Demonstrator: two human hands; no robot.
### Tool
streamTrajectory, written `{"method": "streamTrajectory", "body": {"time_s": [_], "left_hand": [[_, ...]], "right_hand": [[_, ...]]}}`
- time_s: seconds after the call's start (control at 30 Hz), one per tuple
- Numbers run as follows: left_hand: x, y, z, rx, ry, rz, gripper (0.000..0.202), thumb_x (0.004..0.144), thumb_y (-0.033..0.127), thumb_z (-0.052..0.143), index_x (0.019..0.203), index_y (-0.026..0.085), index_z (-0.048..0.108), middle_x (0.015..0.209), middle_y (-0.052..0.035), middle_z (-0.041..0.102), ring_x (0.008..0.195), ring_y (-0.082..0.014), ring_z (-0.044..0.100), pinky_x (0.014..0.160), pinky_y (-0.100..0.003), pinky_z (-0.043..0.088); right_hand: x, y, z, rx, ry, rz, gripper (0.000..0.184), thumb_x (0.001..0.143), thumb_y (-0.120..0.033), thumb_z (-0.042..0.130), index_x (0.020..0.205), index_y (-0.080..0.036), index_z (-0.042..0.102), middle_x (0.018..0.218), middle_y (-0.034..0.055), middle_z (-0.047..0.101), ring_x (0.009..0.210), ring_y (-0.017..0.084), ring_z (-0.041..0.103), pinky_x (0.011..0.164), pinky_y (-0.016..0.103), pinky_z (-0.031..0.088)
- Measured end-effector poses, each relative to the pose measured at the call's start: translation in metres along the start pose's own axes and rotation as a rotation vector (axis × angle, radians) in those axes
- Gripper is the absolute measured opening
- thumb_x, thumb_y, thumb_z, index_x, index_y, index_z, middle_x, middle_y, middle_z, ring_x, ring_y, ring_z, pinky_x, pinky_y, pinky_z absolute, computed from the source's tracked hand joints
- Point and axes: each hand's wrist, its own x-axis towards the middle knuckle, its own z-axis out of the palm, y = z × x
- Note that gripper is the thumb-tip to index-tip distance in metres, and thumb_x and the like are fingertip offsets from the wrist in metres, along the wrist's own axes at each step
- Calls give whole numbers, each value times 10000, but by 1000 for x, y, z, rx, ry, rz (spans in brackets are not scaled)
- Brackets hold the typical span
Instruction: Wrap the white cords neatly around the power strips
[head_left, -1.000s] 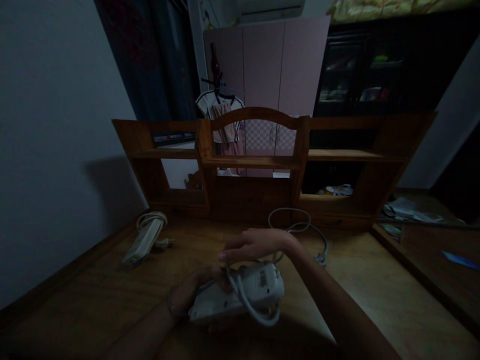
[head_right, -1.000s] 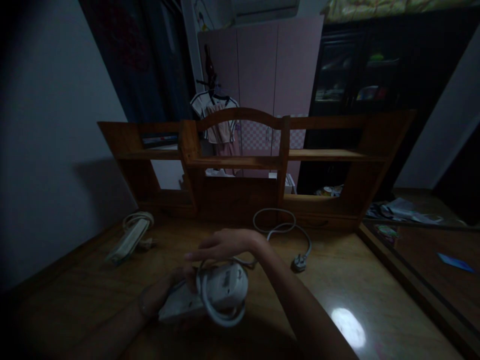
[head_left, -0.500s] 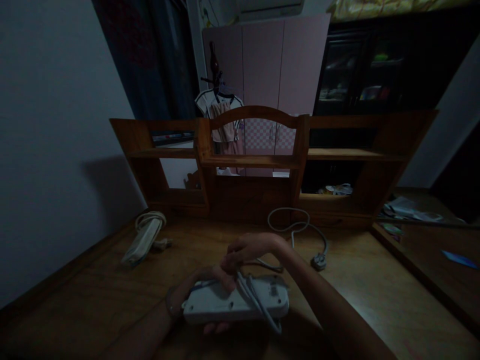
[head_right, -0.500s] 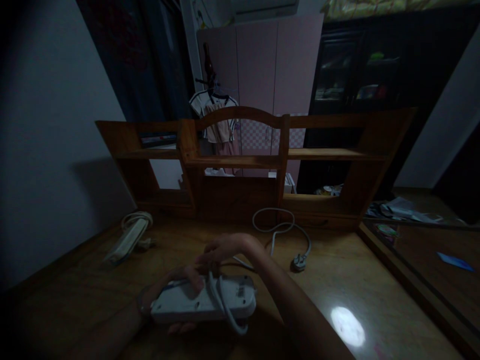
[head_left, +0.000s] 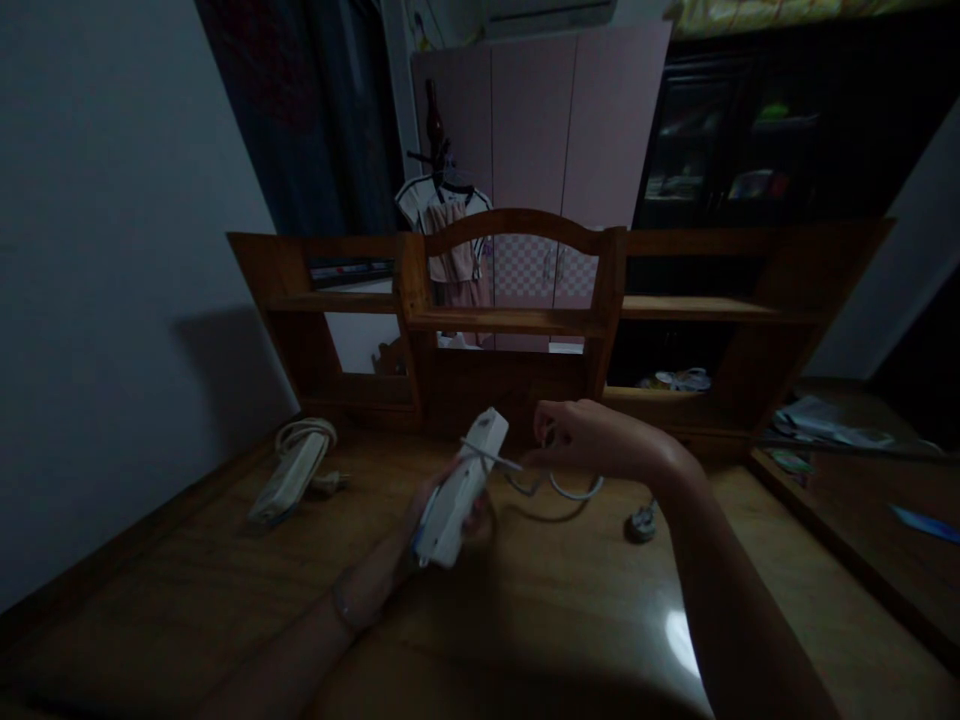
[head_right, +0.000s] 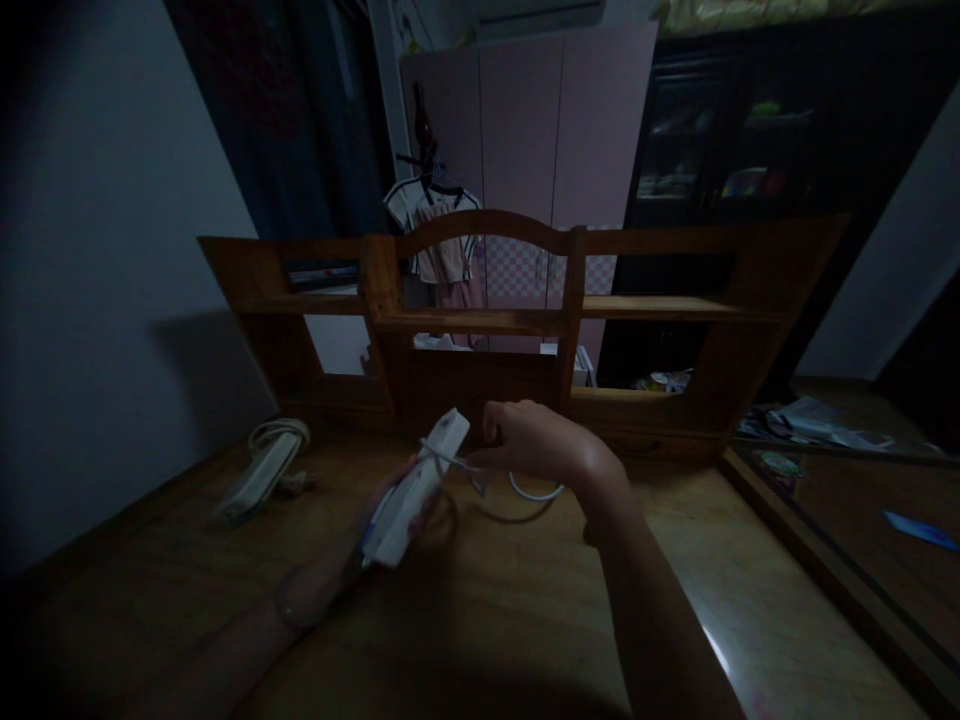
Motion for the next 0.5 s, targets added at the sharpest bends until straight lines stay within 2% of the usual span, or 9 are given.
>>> {"method": "streamTrajectory", "body": {"time_s": [0.17,0.27,0.37,0.5], "left_hand": [[6,-1,-22,-46,-2,84,483,860,590,451,855,121,570,687,-52,566,494,-118,510,428,-212,393],[3,-6,-23,-63,-63,9,534,840,640,439,867,124,577,658,-45,560,484,-132,517,439,-231,405],[-6,-9,-16,-42,-134,-130,583,818,657,454,912,100,594,652,-59,582,480,-150,543,446,-244,413],[-20,-9,-5,14,-139,-300,631,800,647,495,973,53,614,708,-96,621,514,-158,579,487,-254,454]], "right_hand": [[1,19,-3,9,-198,19,333,807,-471,595,760,-169,729,690,25,675,662,157,599,553,227,372],[4,25,-1,-67,-187,91,230,795,-365,618,779,-168,734,729,46,699,690,174,631,583,235,383],[9,31,2,-211,-73,205,191,836,-262,552,791,-146,697,794,104,704,698,194,642,576,253,360],[13,35,1,-264,248,252,219,924,-216,397,965,-128,593,819,139,673,700,209,620,586,270,338]]}}
